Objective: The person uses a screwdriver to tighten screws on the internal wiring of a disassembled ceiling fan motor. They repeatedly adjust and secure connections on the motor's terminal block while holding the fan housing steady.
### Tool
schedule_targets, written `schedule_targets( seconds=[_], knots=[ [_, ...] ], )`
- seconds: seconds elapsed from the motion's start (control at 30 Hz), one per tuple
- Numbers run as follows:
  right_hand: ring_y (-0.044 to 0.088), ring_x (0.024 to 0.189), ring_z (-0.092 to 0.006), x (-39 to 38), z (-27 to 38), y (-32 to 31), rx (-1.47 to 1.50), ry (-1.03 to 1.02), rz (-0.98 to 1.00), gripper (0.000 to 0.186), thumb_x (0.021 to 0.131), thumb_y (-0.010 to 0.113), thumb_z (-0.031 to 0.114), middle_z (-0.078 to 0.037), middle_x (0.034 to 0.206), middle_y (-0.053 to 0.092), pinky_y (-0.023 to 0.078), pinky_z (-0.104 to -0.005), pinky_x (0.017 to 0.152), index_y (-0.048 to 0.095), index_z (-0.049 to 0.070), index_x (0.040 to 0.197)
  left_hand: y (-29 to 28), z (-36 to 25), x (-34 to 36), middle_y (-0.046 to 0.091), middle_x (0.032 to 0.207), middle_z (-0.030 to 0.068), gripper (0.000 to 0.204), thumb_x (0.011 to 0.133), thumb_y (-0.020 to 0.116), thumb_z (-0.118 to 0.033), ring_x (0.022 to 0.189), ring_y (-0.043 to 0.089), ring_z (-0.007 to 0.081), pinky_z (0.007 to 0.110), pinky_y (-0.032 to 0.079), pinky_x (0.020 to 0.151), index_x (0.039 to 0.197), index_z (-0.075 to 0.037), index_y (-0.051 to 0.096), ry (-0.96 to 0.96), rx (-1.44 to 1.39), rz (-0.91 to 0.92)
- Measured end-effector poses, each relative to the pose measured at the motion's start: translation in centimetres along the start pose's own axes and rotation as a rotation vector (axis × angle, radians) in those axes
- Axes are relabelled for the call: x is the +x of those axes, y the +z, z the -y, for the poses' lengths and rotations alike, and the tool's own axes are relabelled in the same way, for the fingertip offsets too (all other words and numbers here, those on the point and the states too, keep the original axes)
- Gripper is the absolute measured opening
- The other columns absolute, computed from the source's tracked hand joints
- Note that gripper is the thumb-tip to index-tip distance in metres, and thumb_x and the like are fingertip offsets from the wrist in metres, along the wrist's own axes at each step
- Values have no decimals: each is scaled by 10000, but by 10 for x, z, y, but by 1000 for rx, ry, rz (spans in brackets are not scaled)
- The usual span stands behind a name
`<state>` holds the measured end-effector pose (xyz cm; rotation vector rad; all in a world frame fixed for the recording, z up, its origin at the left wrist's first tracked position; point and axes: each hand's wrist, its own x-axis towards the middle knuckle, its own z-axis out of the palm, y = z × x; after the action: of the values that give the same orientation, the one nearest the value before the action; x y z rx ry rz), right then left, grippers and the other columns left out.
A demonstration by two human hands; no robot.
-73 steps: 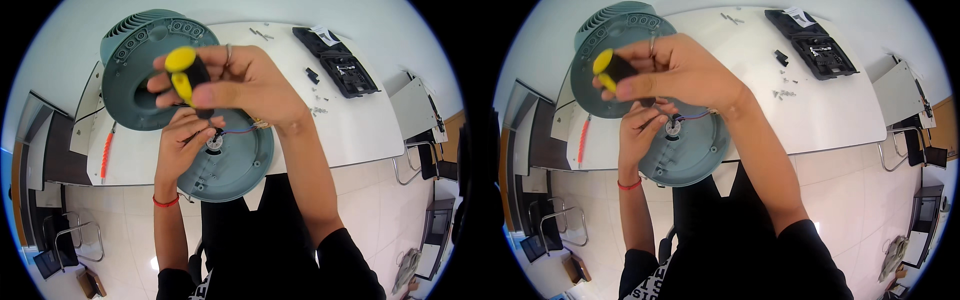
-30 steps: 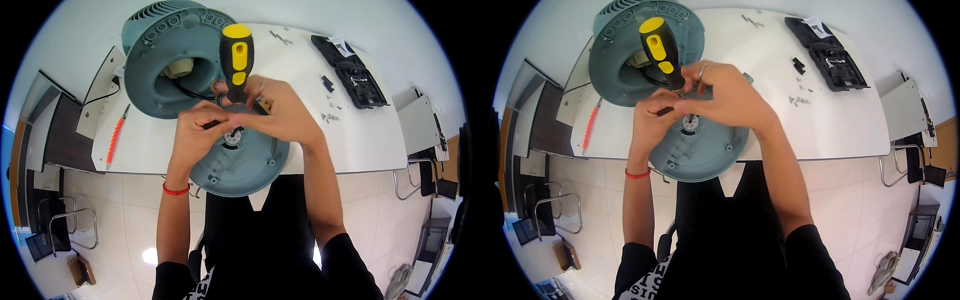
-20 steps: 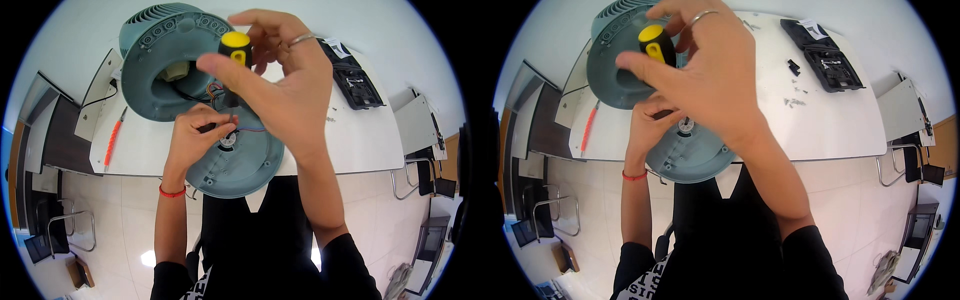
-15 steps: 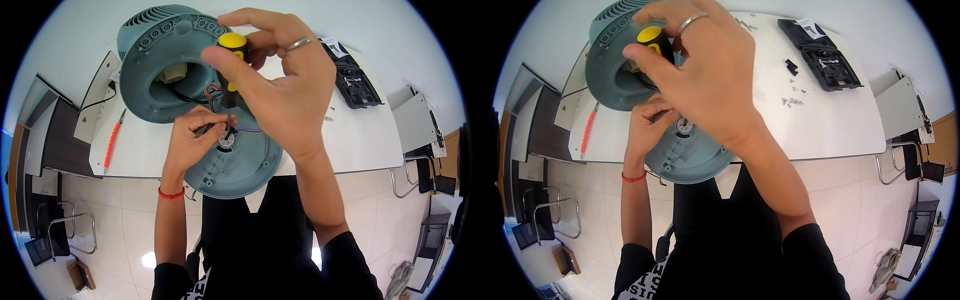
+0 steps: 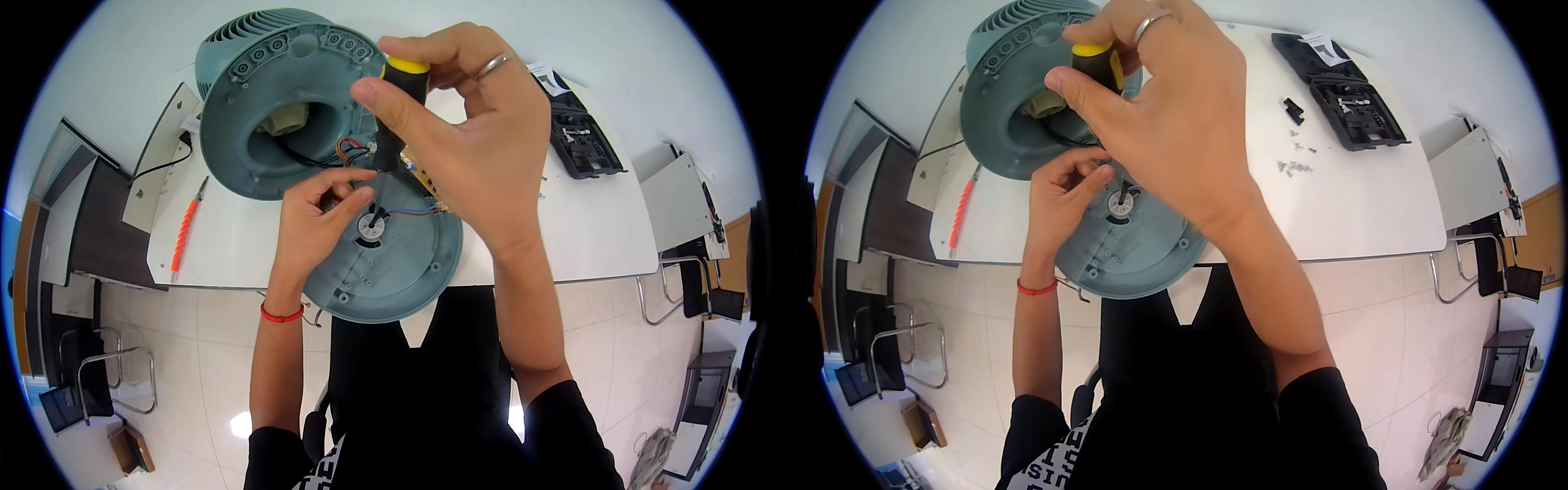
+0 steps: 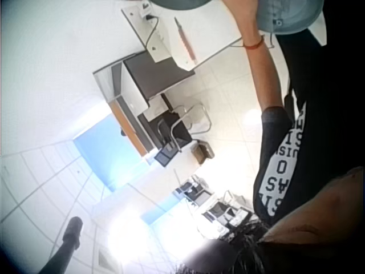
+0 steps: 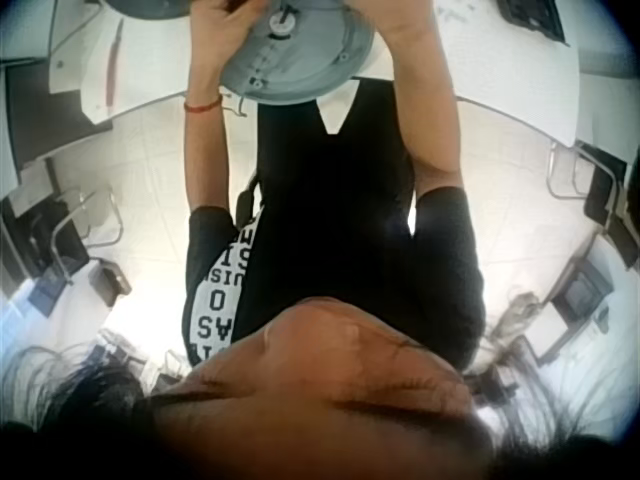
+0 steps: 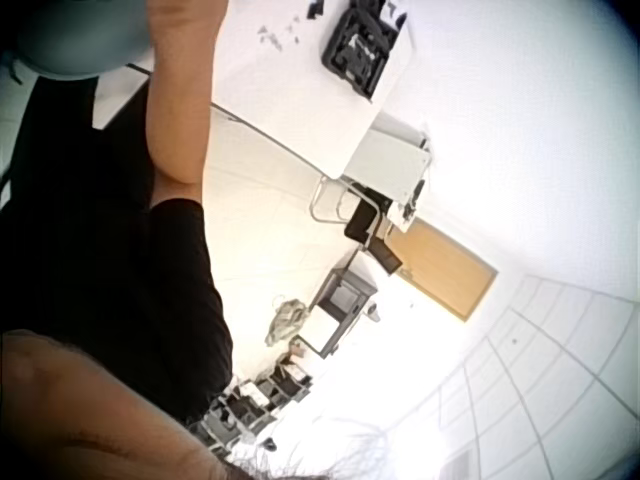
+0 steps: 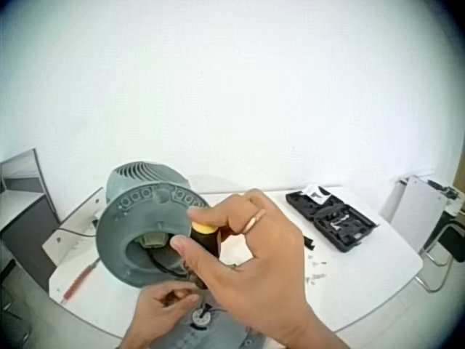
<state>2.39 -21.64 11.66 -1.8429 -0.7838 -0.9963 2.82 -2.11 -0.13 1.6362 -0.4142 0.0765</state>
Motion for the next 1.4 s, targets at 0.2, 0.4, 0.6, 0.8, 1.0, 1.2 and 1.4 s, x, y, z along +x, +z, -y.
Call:
schedule_targets(
  seconds=[0.2, 0.4, 0.6, 0.8, 1.0, 1.2, 1.4],
  knots=[
    [707, 973, -206, -1, -6, 7, 870, 93, 196, 276, 866, 775, -15, -129, 1038, 719, 570, -335, 935, 721, -6, 1136, -1, 4, 2, 702, 885, 50, 157, 922, 729, -34, 806, 610, 124, 266, 483, 732, 1068, 11, 763, 257, 80, 55],
    [689, 962, -190, -2, -23, 10, 306, -120, 36, 311, 860, 759, -51, -121, 1099, 726, 559, -319, 891, 720, -27, 1167, 0, -6, 0, 733, 974, 81, 163, 912, 726, -8, 883, 650, 137, 271, 520, 783, 1068, 24, 761, 238, 49, 145],
    [648, 870, -155, -1, -23, 12, 727, 65, 100, 352, 814, 842, 82, -49, 1003, 690, 516, -270, 781, 753, 50, 1152, 1, 1, -1, 722, 933, 68, 160, 869, 769, 23, 835, 648, 116, 249, 517, 737, 1029, 32, 757, 138, 59, 96],
    [658, 983, -146, -5, -25, 20, 394, -78, 39, 438, 796, 862, 15, -78, 1119, 708, 510, -283, 878, 670, 18, 1190, 6, -8, -2, 721, 927, 66, 100, 863, 778, 22, 834, 660, 120, 246, 520, 739, 958, 37, 754, 102, 11, 51],
    [629, 836, -149, -3, -16, 27, 756, 62, 11, 300, 784, 847, 133, -35, 961, 674, 510, -271, 753, 764, 99, 1071, 2, -7, -2, 775, 960, 84, 160, 852, 781, 16, 873, 668, 130, 260, 534, 767, 1012, 24, 775, 132, 126, 100],
    [626, 936, -164, 1, -25, 16, 402, -86, 60, 360, 804, 834, 84, -51, 1030, 674, 489, -303, 813, 726, 63, 1146, 2, -8, -2, 783, 963, 84, 174, 848, 786, 18, 864, 663, 123, 259, 534, 770, 1022, 19, 780, 127, 108, 88],
    [599, 865, -168, 0, -24, 23, 333, -192, -85, 298, 796, 808, 105, -49, 967, 665, 471, -288, 755, 753, 85, 1089, 3, -3, -2, 782, 951, 78, 151, 839, 799, 17, 852, 662, 118, 254, 530, 766, 989, 14, 782, 83, 89, 69]
  ],
)
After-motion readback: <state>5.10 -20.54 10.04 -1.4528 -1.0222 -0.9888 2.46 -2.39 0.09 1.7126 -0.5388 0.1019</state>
